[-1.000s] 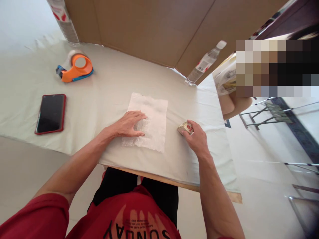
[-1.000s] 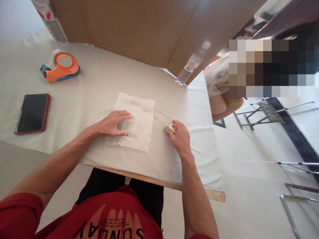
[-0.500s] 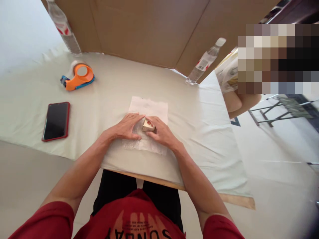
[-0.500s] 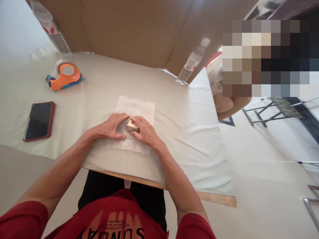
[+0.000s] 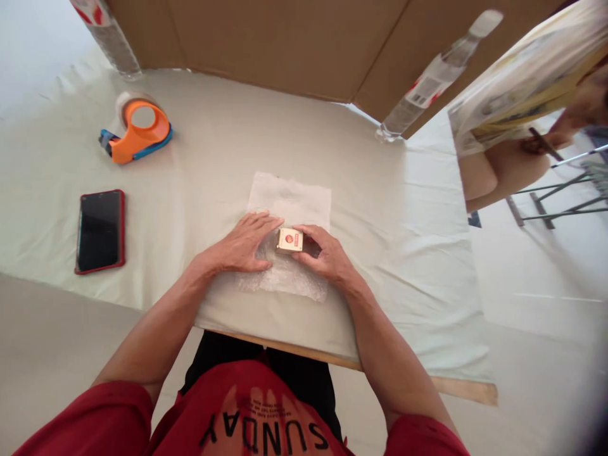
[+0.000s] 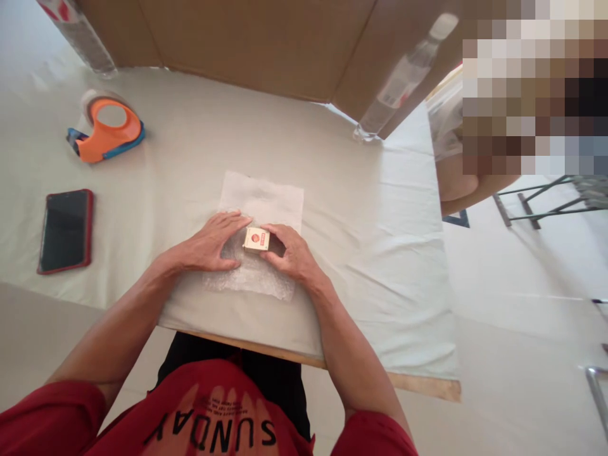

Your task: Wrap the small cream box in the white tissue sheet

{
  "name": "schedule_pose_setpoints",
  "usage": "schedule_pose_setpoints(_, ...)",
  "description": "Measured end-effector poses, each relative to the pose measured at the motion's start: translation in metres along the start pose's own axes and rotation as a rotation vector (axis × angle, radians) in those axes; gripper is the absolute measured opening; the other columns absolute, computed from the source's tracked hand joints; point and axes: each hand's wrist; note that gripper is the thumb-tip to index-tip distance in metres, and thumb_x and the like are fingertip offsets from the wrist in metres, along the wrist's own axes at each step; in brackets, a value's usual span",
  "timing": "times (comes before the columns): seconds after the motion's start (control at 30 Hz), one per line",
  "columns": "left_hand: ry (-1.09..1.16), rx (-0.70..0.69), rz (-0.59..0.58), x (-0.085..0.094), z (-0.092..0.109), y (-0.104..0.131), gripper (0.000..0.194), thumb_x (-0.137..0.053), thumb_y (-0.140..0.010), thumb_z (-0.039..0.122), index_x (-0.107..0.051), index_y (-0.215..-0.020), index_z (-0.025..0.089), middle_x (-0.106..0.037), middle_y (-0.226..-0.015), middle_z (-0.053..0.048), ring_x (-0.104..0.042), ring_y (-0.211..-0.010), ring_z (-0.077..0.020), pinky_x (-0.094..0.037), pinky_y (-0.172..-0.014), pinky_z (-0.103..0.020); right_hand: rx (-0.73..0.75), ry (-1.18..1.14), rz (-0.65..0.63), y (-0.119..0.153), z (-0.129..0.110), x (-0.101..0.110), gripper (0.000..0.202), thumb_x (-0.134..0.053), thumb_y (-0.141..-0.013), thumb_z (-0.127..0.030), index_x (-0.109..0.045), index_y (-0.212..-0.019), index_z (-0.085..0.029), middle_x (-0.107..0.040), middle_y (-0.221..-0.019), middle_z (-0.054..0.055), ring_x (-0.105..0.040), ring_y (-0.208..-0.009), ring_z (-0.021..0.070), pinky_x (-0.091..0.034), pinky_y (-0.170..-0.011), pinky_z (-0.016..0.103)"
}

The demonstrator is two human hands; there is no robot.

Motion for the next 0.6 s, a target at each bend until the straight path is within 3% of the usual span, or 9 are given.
schedule_pose_setpoints(0.23,-0.005,0.029,-0.011,0.001,-0.002,0.0,0.093,-0.072,-0.074,0.037,-0.033,-0.156,0.017,-0.04,-0.159,-0.019,-0.028,-0.153,-0.0383,-0.021,-0.125,-0.057,0.058,0.026,0.002,-0.002,0.0,-0.002,0.05,-0.069,-0.081,-0.028,-0.061,-0.13,-0.024,-0.069,-0.128,0.009,-0.065,-0.115,0.026,-0.052,-0.1,0.044)
schedule_pose_setpoints(0.37,-0.02,0.072,-0.042,0.015,0.005,0.001,0.084,-0.067,-0.08,0.04,-0.035,-0.155,0.018,-0.039,-0.161,-0.017,-0.027,-0.153,-0.0363,-0.026,-0.124,-0.055,0.082,0.013,-0.004,-0.005,0.001,-0.002,0.05,-0.069,-0.08,-0.028,-0.063,-0.129,-0.024,-0.069,-0.13,0.009,-0.064,-0.119,0.0273,-0.049,-0.104,0.046)
schedule_pose_setpoints(0.5,-0.171,0.115,0.118,0.03,0.024,0.018,0.06,-0.059,-0.087,0.035,-0.05,-0.144,0.019,-0.055,-0.147,-0.015,-0.04,-0.146,-0.0351,-0.031,-0.121,-0.055,0.1,-0.007,-0.009,-0.006,0.003,-0.002,0.05,-0.07,-0.08,-0.029,-0.063,-0.129,-0.026,-0.068,-0.132,0.008,-0.063,-0.122,0.0282,-0.048,-0.106,0.046)
schedule_pose_setpoints(0.6,-0.258,0.043,0.159,0.024,0.046,0.043,0.049,-0.064,-0.085,0.034,-0.061,-0.131,0.018,-0.063,-0.135,-0.016,-0.047,-0.141,-0.037,-0.036,-0.117,-0.056,0.1,-0.027,-0.002,-0.006,0.004,-0.005,0.051,-0.07,-0.08,-0.027,-0.062,-0.13,-0.026,-0.068,-0.134,0.008,-0.062,-0.123,0.0282,-0.047,-0.107,0.046)
Point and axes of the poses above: each hand's wrist, its own y-axis away from the middle knuckle, its own x-axis out of the back of the hand, z = x × y
